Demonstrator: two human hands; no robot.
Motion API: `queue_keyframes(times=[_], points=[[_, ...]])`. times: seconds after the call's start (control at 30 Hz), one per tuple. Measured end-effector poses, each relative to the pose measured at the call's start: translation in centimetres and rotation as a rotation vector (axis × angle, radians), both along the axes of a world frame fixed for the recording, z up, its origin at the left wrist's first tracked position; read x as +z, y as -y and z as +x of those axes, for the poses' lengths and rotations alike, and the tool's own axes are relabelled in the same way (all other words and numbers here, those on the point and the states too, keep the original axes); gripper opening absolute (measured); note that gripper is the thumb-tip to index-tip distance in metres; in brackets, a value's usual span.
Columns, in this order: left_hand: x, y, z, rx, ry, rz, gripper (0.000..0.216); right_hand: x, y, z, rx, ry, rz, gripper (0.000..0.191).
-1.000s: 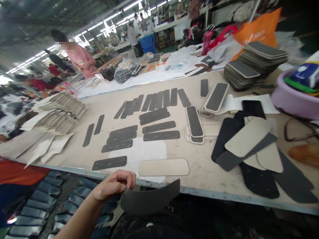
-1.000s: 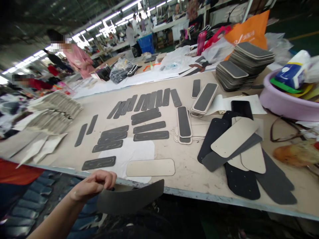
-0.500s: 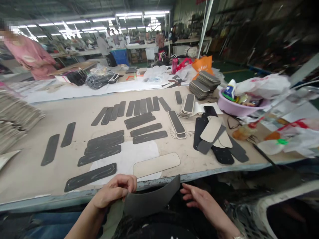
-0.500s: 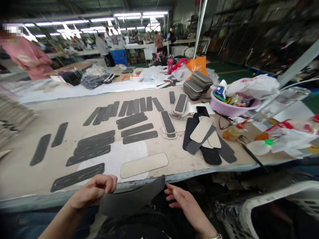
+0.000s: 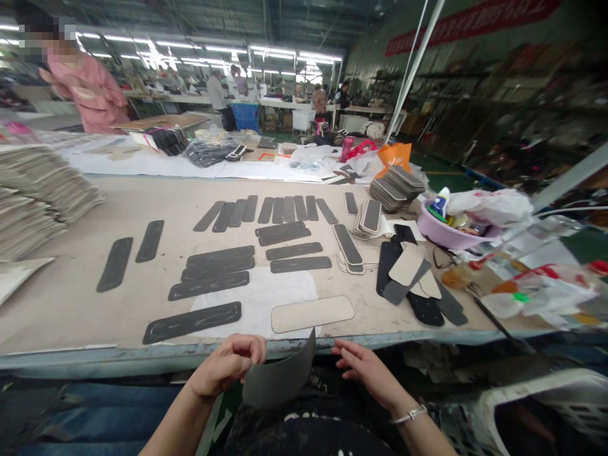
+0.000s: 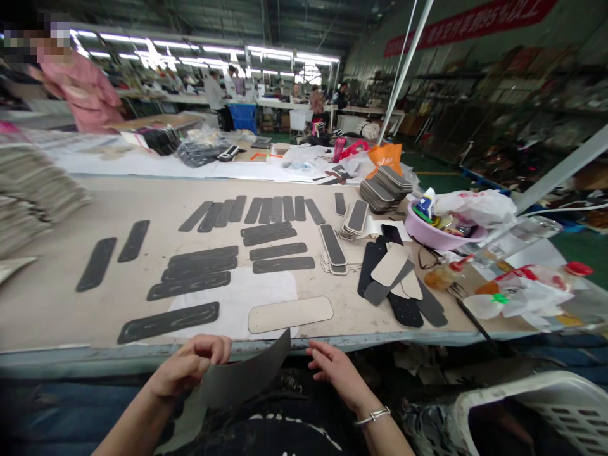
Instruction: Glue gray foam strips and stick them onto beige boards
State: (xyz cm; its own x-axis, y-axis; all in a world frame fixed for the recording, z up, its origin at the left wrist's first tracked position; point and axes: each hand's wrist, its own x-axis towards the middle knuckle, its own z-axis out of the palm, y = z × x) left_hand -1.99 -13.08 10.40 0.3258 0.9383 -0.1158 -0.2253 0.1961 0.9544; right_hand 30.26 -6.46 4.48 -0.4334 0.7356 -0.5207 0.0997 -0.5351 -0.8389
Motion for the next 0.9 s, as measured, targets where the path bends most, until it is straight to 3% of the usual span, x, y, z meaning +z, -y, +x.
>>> queue_keyframes(times=[0.27, 0.43, 0.57, 0.77, 0.9], points=[[1.1, 0.3, 0.7, 0.045, 0.028, 0.009, 0.016, 0.1, -0.5, -2.9, 0.148, -0.082, 0.104, 0.038], [-0.1, 0.1, 0.3, 0.097, -0.015, -0.122, 0.018, -0.6, -1.3, -1.2, 0.051, 0.063, 0.143, 0.038], [-1.5, -2.7, 0.2, 0.189, -0.250, -0.279, 0.019, -1.1, -4.0, 0.6, -0.042, 0.183, 0.209, 0.033], [-4.6, -8.4, 0.8, 0.316, -0.577, -0.347, 0.022, -1.5, -9.3, 1.3, -0.170, 0.343, 0.277, 0.019], [-6.5, -10.0, 1.2, 0.322, -0.669, -0.377, 0.020, -1.9, -10.8, 0.7, -0.190, 0.440, 0.295, 0.008]])
